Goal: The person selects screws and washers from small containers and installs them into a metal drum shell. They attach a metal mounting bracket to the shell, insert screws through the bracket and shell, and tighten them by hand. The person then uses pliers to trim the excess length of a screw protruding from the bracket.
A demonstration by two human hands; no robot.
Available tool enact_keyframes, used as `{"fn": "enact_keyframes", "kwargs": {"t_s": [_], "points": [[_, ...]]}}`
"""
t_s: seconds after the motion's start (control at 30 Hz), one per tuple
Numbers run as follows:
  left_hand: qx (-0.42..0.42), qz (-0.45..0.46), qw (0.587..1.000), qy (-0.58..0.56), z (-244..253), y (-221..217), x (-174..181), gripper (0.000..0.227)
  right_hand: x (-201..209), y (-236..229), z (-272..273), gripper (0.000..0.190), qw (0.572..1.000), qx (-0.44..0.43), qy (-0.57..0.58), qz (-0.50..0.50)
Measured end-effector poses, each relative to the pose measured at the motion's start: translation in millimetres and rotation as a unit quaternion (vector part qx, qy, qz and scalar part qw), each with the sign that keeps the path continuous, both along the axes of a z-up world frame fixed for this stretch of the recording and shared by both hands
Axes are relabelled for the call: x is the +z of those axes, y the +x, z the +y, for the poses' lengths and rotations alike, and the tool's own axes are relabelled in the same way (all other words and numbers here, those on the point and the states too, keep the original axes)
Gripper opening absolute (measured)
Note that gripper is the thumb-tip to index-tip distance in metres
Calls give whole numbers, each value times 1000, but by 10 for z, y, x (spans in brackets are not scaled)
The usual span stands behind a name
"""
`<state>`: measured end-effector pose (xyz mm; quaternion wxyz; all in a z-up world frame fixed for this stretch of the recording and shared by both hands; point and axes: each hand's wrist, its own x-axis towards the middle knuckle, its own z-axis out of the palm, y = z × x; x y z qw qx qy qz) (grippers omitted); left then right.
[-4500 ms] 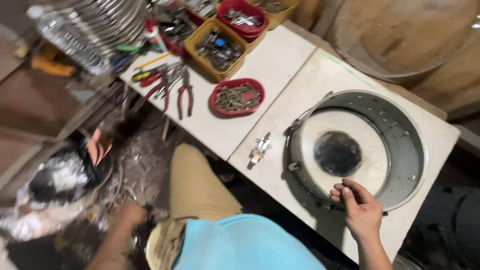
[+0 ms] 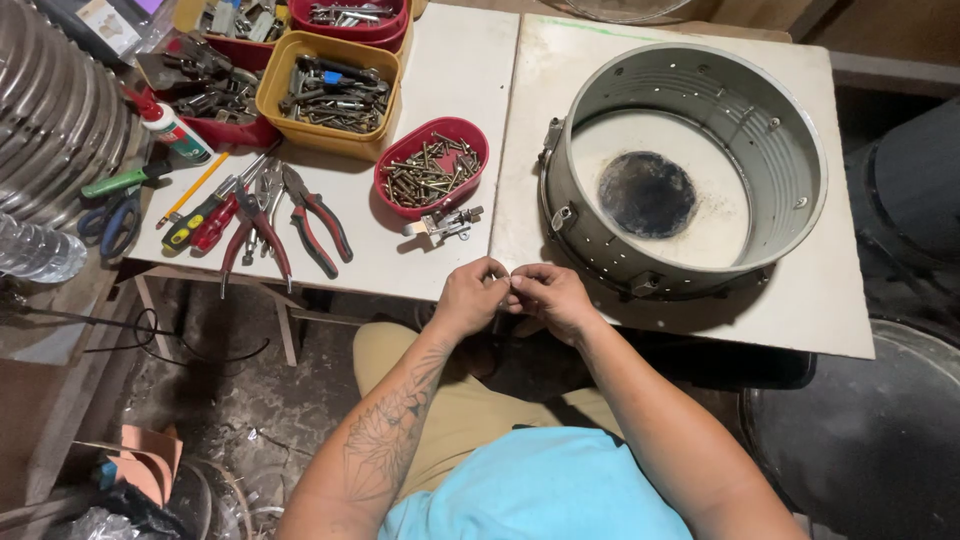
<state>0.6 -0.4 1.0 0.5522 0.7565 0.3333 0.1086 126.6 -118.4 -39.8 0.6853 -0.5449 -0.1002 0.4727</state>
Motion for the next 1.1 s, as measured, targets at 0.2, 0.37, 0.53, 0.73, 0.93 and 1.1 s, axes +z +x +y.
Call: {"fn": "enact_keyframes", "kwargs": {"t_s": [0.2,0.37,0.53,0.73,0.93,1.1], "points": [[-16,13,1000,3,60,64,-246,37,21,-19,9,28,1000,7,15,-12],[1,24,1000,6,30,13,-67,51,4,17,-14,28,1000,0,3,-17],[-4,16,1000,2,25,-9,-25,26,-66,63,4,28,1000,5,-26,-8],[-13,33,999,33,83,7,-106,30,119,-12,28,29,1000,19,-12,-4],[5,34,999,12,51,-38,101,48,185,-4,52,22,997,32,-43,-47],[1,10,999,40,-25,-89,208,30,58,70,66,24,998,26,-53,-21]]}}
